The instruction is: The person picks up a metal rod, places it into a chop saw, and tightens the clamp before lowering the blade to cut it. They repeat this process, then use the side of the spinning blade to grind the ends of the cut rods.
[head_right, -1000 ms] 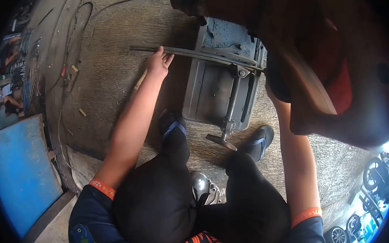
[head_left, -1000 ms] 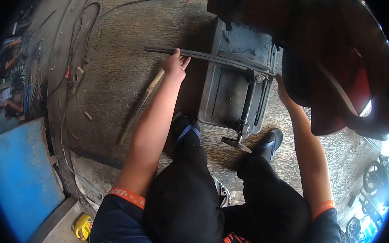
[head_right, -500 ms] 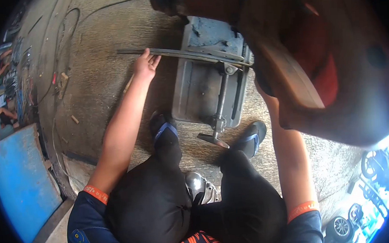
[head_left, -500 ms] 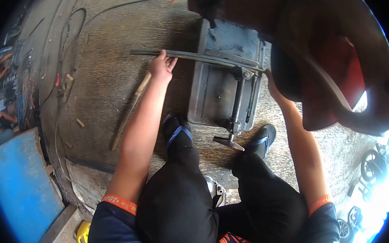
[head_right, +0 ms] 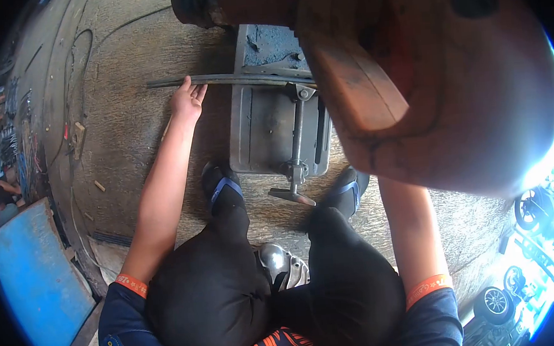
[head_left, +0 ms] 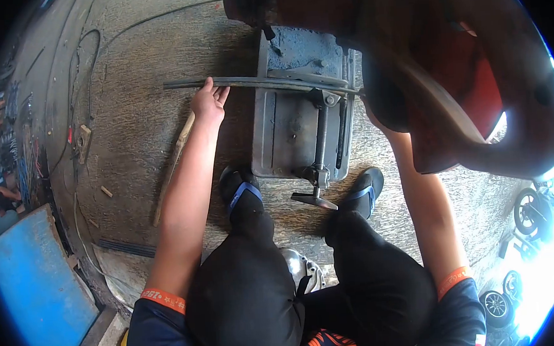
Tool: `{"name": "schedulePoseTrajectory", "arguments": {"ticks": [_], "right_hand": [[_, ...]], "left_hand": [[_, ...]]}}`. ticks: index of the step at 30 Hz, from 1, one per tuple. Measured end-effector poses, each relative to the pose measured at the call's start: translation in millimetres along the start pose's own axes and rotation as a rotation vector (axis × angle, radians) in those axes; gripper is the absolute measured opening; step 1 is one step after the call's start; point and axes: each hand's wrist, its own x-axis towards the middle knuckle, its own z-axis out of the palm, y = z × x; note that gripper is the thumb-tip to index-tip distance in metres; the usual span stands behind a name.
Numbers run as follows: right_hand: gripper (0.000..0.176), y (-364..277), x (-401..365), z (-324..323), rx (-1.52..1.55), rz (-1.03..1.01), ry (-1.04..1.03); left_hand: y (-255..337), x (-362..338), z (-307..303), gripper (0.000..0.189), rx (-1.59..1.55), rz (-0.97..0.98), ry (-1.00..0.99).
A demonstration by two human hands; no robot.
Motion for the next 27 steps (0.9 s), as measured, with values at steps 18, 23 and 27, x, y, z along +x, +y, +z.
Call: {"name": "schedulePoseTrajectory", "arguments": {"ticks": [18,23,27], "right_hand": [[0.063,-78,51,-172,0.831,0.134,0.220],[0.078,-92,-7,-149,0.821,0.102,0.295],[0.085,-97,-48,-116,0.782,-0.022,0.314]], "left_hand": [[3,2,6,0.029,0.015,-0.010,0.070],[4,0,4,0.025,0.027,-0.018,0.042],[3,17,-7,0.021,0.006,-0.041,-0.016]]}}
